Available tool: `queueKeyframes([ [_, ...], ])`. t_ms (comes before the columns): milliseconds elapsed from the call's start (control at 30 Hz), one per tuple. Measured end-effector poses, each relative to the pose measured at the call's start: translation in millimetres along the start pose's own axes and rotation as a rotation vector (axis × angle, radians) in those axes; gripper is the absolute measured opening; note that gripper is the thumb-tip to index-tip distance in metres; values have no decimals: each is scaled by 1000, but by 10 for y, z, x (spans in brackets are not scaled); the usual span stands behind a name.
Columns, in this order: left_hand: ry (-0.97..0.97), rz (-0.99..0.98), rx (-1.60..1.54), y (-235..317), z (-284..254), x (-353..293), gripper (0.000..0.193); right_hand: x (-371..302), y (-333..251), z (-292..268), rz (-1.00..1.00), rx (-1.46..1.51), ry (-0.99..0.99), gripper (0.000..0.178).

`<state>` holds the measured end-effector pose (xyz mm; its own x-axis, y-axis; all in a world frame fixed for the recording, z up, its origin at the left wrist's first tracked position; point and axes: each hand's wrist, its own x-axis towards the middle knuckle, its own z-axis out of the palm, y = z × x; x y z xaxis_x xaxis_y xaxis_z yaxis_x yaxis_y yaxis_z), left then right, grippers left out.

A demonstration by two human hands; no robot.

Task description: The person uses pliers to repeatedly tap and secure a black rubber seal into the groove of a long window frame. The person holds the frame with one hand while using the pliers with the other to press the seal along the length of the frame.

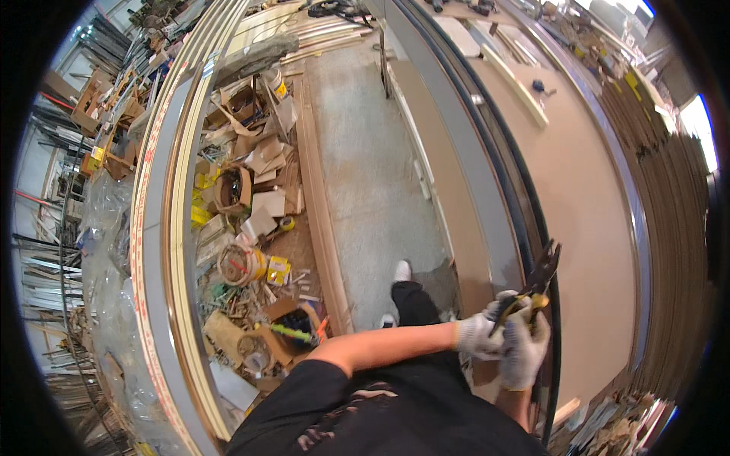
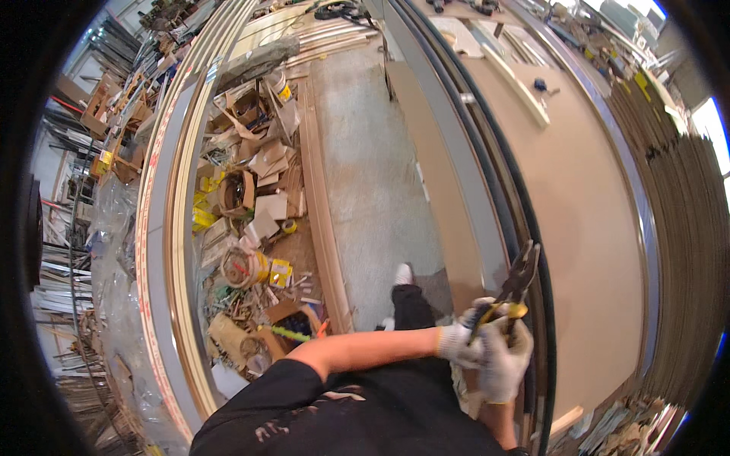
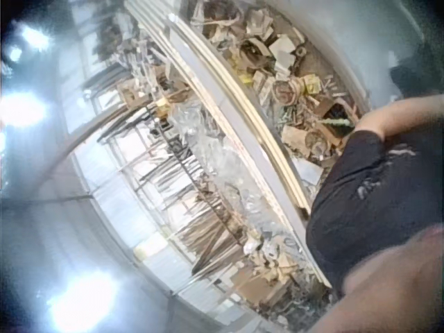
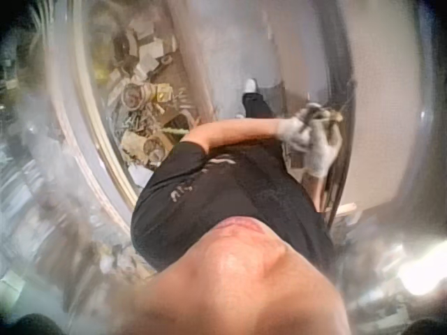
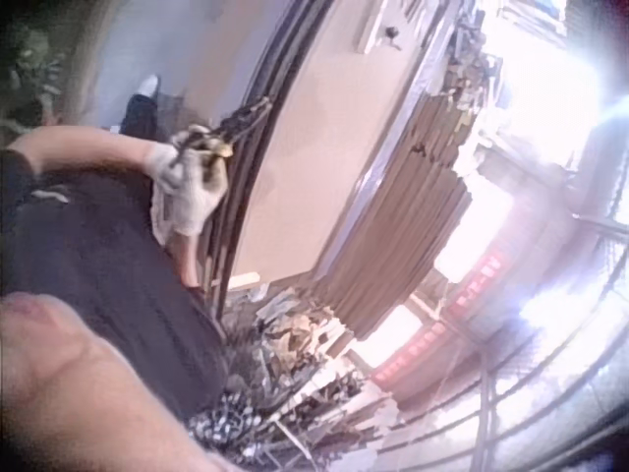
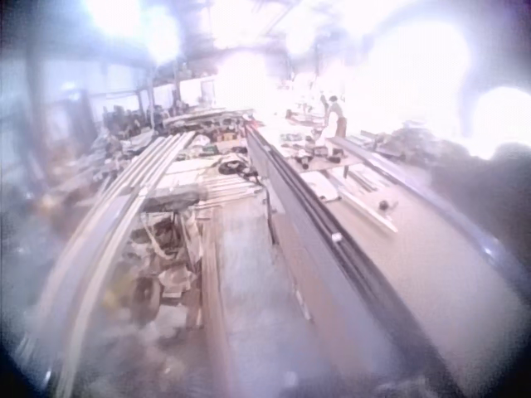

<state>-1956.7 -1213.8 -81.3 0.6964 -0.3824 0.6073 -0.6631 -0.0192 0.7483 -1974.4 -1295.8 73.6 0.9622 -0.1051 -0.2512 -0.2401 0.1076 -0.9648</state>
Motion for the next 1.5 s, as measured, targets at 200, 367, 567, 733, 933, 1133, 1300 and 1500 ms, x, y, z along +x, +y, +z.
queueKeyframes([
  [200, -235, -412, 530, -1245, -2394, -487, 57, 1341, 392, 1597, 222, -38, -359, 15],
  [367, 576, -1920, 259, -1575, -4157, -3056, 55, 2621, 937, 2775, 229, -382, -483, 26],
  [567, 437, -2119, 744, -500, -5083, -4064, 60, 3803, 826, 4007, 255, -245, -416, 28],
  [733, 198, -2761, 131, -1148, -5183, -4820, 65, 4943, 793, 5195, 327, -131, -468, 22],
  [933, 169, -1853, 195, -3028, -6267, -2815, 63, 6087, 328, 6604, 188, -533, -496, 25],
  [1133, 240, -1275, 700, -5426, -8825, -1707, 53, 7130, -53, 7667, 173, -566, -485, 30],
  [1300, 377, -977, 804, -6331, -11179, -90, 43, 8049, -248, 8483, 99, -585, -424, 30],
  [1500, 943, -1291, 530, -6935, -12269, 816, 47, 9447, -282, 9506, 154, -603, -379, 46],
])
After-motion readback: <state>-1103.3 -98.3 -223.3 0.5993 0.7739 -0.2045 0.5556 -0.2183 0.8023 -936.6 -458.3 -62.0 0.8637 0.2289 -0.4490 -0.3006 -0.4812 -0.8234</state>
